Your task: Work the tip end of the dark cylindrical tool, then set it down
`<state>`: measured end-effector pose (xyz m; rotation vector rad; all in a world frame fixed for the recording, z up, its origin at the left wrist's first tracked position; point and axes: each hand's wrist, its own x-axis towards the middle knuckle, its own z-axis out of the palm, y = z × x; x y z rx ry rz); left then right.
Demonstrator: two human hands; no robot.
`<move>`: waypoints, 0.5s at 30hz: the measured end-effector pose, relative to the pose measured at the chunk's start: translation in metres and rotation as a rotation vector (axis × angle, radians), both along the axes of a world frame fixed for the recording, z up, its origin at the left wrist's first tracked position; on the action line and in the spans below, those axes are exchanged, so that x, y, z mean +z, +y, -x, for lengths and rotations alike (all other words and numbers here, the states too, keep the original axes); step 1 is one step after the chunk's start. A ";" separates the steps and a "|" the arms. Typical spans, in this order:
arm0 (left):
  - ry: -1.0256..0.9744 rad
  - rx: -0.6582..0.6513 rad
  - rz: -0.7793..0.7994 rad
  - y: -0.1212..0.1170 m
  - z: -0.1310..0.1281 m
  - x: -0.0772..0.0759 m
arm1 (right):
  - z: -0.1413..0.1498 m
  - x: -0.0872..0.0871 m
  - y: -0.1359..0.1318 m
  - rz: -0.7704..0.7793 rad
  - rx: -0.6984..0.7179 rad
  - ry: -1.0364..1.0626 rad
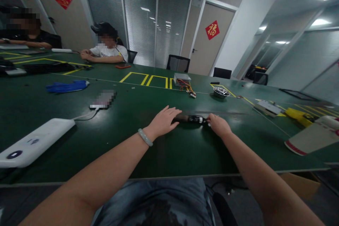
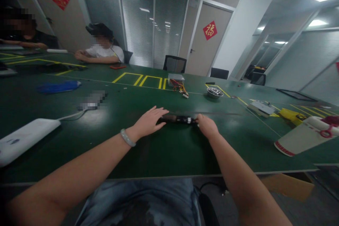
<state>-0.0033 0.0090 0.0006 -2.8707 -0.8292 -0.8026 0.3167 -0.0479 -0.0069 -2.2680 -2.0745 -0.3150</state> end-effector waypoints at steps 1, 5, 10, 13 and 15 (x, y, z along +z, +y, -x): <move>0.014 -0.004 0.016 0.002 0.000 -0.003 | -0.023 0.002 -0.013 0.004 -0.078 -0.006; 0.098 -0.013 0.102 0.009 -0.004 -0.020 | -0.111 0.004 -0.079 0.012 -0.364 -0.034; 0.171 0.052 0.258 0.010 -0.010 -0.031 | -0.183 -0.007 -0.142 -0.039 -0.764 0.031; 0.184 0.091 0.346 0.008 -0.009 -0.030 | -0.193 -0.012 -0.155 -0.066 -0.858 0.032; 0.211 0.096 0.397 0.006 -0.008 -0.031 | -0.191 -0.013 -0.155 -0.075 -0.906 0.044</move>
